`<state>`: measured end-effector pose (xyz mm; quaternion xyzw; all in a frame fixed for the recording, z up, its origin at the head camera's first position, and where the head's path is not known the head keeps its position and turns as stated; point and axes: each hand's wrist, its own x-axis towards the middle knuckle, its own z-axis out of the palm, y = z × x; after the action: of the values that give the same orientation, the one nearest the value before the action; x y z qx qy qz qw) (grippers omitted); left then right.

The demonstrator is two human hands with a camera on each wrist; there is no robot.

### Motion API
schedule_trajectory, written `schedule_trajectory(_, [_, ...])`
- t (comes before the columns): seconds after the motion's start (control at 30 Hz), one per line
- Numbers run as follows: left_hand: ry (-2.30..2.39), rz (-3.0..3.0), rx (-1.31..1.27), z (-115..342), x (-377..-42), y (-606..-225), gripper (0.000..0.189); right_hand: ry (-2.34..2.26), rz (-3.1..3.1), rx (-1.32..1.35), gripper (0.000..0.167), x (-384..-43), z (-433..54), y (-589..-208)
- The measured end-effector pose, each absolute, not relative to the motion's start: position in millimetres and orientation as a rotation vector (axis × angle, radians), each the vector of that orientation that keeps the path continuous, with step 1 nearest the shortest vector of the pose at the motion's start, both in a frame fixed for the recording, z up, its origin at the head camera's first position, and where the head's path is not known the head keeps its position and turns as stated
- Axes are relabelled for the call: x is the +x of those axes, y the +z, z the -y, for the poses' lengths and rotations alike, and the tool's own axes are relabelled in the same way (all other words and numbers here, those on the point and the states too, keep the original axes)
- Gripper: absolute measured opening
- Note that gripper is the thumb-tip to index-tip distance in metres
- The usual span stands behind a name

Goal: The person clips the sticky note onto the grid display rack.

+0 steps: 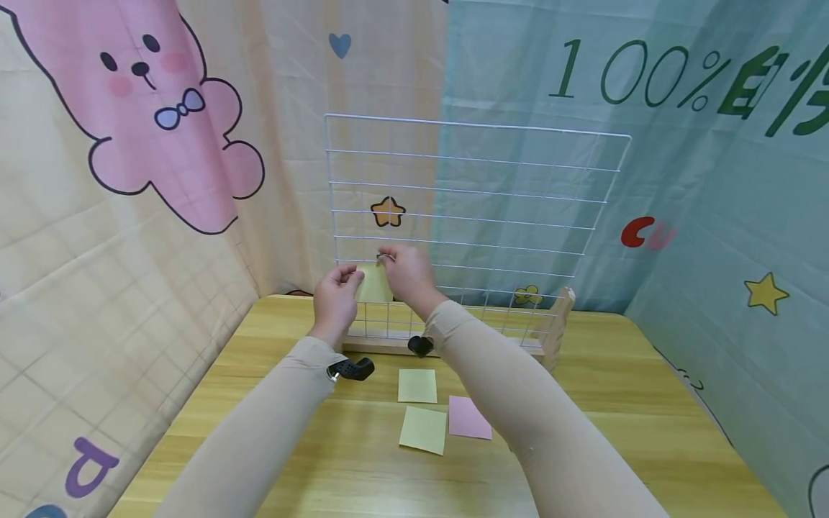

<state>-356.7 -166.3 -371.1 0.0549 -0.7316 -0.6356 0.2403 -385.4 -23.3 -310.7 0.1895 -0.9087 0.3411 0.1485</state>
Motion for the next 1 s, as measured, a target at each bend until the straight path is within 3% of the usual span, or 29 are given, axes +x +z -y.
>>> schedule_trajectory(0.77, [-1.746, 1.986, 0.18, 161.1, -355.5, -370.6, 0.028, 0.861, 2.655, 0.556, 0.032, -384.9, 23.4, -306.3])
schedule_trajectory(1.0, [-1.723, 1.993, 0.187, 160.8, -356.3, -370.5, 0.027, 0.614, 2.704, 0.626, 0.037, -389.0, 19.9, -306.7])
